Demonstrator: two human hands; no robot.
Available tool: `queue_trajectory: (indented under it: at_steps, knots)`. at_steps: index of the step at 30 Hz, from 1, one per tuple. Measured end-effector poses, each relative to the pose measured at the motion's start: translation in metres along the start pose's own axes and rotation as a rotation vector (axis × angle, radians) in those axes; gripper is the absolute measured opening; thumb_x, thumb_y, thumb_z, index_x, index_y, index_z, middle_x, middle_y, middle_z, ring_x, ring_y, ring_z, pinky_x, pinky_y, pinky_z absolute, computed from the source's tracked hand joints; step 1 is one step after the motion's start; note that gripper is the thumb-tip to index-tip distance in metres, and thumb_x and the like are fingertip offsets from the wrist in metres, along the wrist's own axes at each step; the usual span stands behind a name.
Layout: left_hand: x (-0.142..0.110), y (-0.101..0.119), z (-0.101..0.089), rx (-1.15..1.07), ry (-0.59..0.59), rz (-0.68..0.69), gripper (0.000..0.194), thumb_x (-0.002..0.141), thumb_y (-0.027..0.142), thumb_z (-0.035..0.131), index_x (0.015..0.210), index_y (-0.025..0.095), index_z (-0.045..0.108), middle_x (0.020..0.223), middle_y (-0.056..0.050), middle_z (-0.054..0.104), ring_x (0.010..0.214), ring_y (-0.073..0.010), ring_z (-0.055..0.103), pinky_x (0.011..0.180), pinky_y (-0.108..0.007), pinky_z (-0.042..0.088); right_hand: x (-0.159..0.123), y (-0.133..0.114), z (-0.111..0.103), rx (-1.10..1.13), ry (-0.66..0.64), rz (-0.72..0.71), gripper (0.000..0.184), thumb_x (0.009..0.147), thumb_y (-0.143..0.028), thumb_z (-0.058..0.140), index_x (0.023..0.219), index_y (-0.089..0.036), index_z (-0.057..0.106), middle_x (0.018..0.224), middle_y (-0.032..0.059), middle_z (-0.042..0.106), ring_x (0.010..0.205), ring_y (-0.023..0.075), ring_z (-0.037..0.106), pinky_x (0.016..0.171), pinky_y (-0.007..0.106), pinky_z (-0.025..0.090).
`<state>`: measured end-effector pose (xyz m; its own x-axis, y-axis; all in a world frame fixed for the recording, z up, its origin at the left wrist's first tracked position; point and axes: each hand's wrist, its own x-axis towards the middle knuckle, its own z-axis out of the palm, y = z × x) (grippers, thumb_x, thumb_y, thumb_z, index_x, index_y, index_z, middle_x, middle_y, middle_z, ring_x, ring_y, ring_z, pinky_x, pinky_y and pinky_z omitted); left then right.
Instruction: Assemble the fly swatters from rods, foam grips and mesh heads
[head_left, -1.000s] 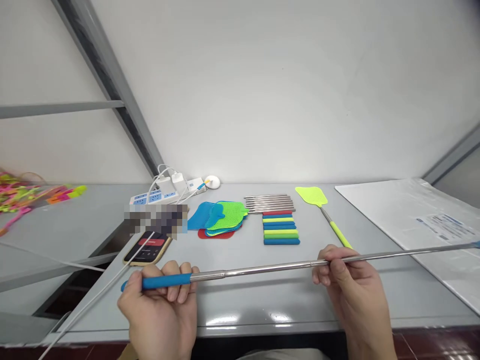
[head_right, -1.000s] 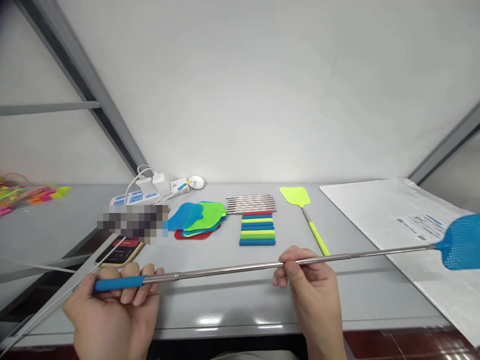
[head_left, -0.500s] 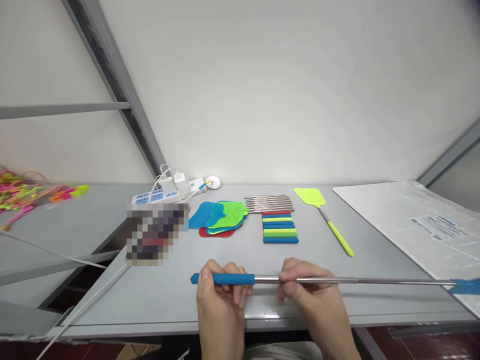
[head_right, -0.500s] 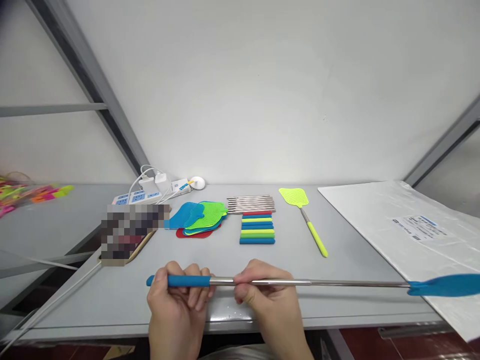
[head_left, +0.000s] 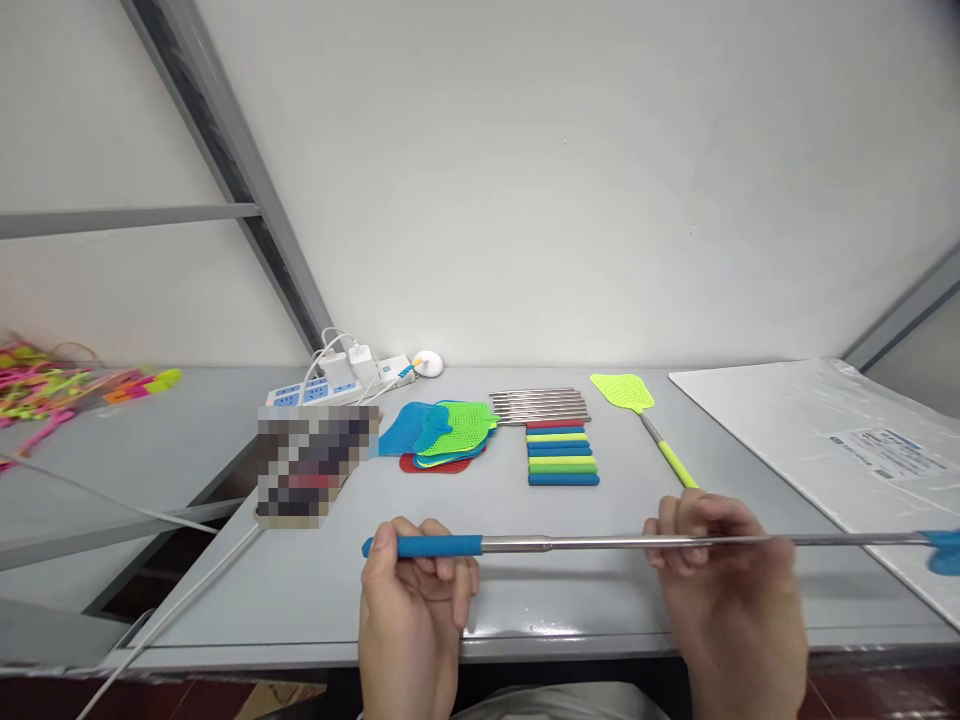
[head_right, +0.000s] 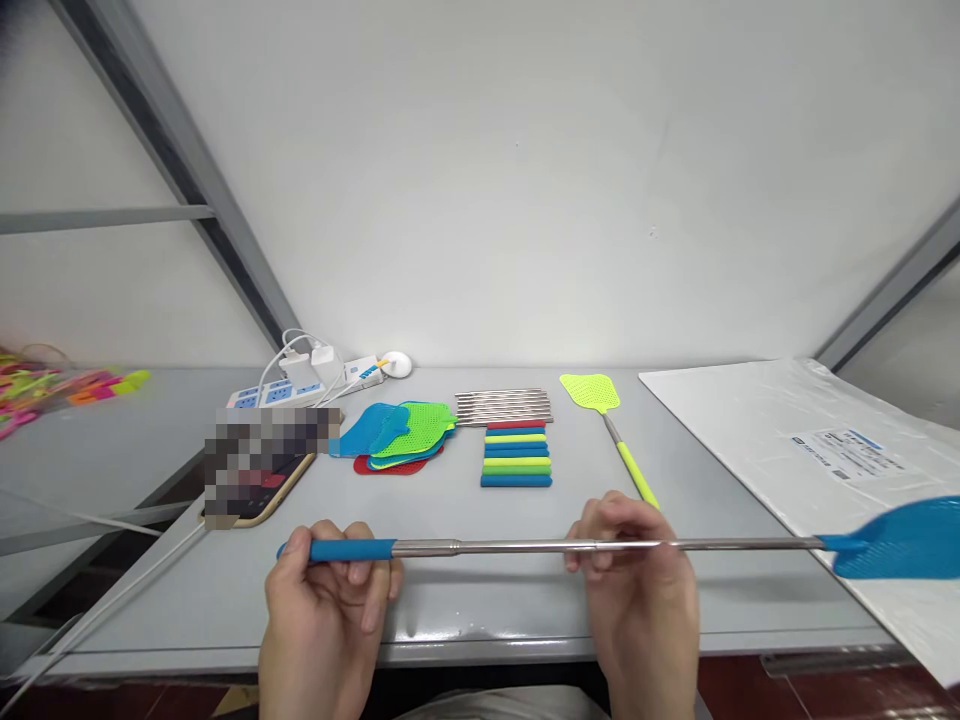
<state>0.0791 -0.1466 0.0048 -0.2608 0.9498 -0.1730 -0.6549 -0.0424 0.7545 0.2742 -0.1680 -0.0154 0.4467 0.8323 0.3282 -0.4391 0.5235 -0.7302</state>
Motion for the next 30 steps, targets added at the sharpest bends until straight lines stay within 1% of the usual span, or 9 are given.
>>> queue_trajectory:
  at_steps: [5,8,11,14,18,21,23,26,30]
  knots:
    - [0.012,0.003,-0.014,0.007,0.012,0.035,0.043,0.095,0.042,0.045,0.059,0.02,0.041,0.053,0.006,0.044,0.032,-0.0082,0.036,0.045,-0.028,0.04,0.018,-0.017,-0.01,0.075,0.346,-0.072,0.045,0.091,-0.059,0.044,0.079,-0.023,0.068,0.064,-0.0014,0.04,0.059,0.0141,0.041,0.053,0.029,0.039]
    - [0.019,0.004,-0.021,0.027,0.003,0.056,0.042,0.094,0.041,0.046,0.059,0.019,0.043,0.053,0.006,0.045,0.033,-0.0087,0.038,0.046,-0.028,0.041,0.031,-0.024,-0.022,0.044,0.453,-0.104,0.042,0.09,-0.057,0.044,0.083,-0.023,0.068,0.069,-0.0011,0.04,0.06,0.0148,0.041,0.053,0.03,0.038]
    - [0.024,0.007,-0.022,0.062,-0.009,0.07,0.04,0.093,0.039,0.047,0.058,0.019,0.044,0.054,0.005,0.047,0.034,-0.009,0.039,0.047,-0.028,0.041,0.042,-0.026,-0.026,0.091,0.446,-0.012,0.04,0.092,-0.057,0.045,0.093,-0.024,0.067,0.072,-0.0013,0.042,0.061,0.0148,0.043,0.056,0.031,0.039]
    - [0.027,0.011,-0.02,0.071,0.003,0.09,0.039,0.092,0.038,0.047,0.057,0.019,0.044,0.053,0.005,0.047,0.034,-0.0094,0.04,0.047,-0.028,0.043,0.046,-0.025,-0.02,0.177,0.474,0.071,0.039,0.092,-0.059,0.047,0.105,-0.028,0.068,0.081,0.0006,0.051,0.065,0.0152,0.048,0.061,0.034,0.043]
    - [0.023,0.007,-0.012,0.024,-0.008,-0.002,0.036,0.09,0.038,0.05,0.06,0.02,0.042,0.053,0.007,0.046,0.031,-0.0078,0.036,0.044,-0.027,0.041,0.044,-0.026,-0.014,0.179,0.598,-0.1,0.026,0.089,-0.05,0.061,0.106,-0.032,0.068,0.095,0.0004,0.056,0.066,0.0129,0.049,0.065,0.033,0.044]
    - [0.02,0.003,-0.007,-0.037,0.015,-0.091,0.032,0.087,0.037,0.055,0.063,0.02,0.04,0.054,0.009,0.044,0.03,-0.0062,0.033,0.041,-0.025,0.037,0.044,-0.035,-0.019,0.109,0.585,-0.259,0.01,0.087,-0.035,0.062,0.092,-0.03,0.068,0.078,-0.0015,0.046,0.058,0.014,0.039,0.057,0.033,0.039]
    - [0.022,0.004,-0.007,-0.053,0.027,-0.105,0.032,0.086,0.036,0.057,0.064,0.021,0.039,0.054,0.009,0.043,0.03,-0.0061,0.032,0.041,-0.024,0.037,0.045,-0.041,-0.024,0.056,0.543,-0.313,0.01,0.086,-0.031,0.057,0.082,-0.028,0.066,0.067,-0.0029,0.034,0.054,0.0157,0.03,0.052,0.034,0.035]
    - [0.029,0.01,-0.011,-0.049,0.032,-0.085,0.032,0.085,0.035,0.057,0.064,0.021,0.038,0.053,0.009,0.042,0.031,-0.0068,0.033,0.041,-0.025,0.038,0.043,-0.042,-0.024,0.048,0.558,-0.331,0.018,0.088,-0.033,0.053,0.079,-0.024,0.065,0.06,-0.0044,0.026,0.053,0.0152,0.021,0.051,0.032,0.035]
    - [0.028,0.01,-0.004,-0.061,0.101,0.014,0.037,0.086,0.037,0.054,0.061,0.021,0.031,0.051,0.009,0.039,0.03,-0.0069,0.03,0.04,-0.025,0.037,0.035,-0.023,-0.007,0.025,0.551,-0.249,0.021,0.092,-0.039,0.053,0.093,-0.023,0.068,0.061,-0.005,0.032,0.054,0.0131,0.027,0.056,0.028,0.038]
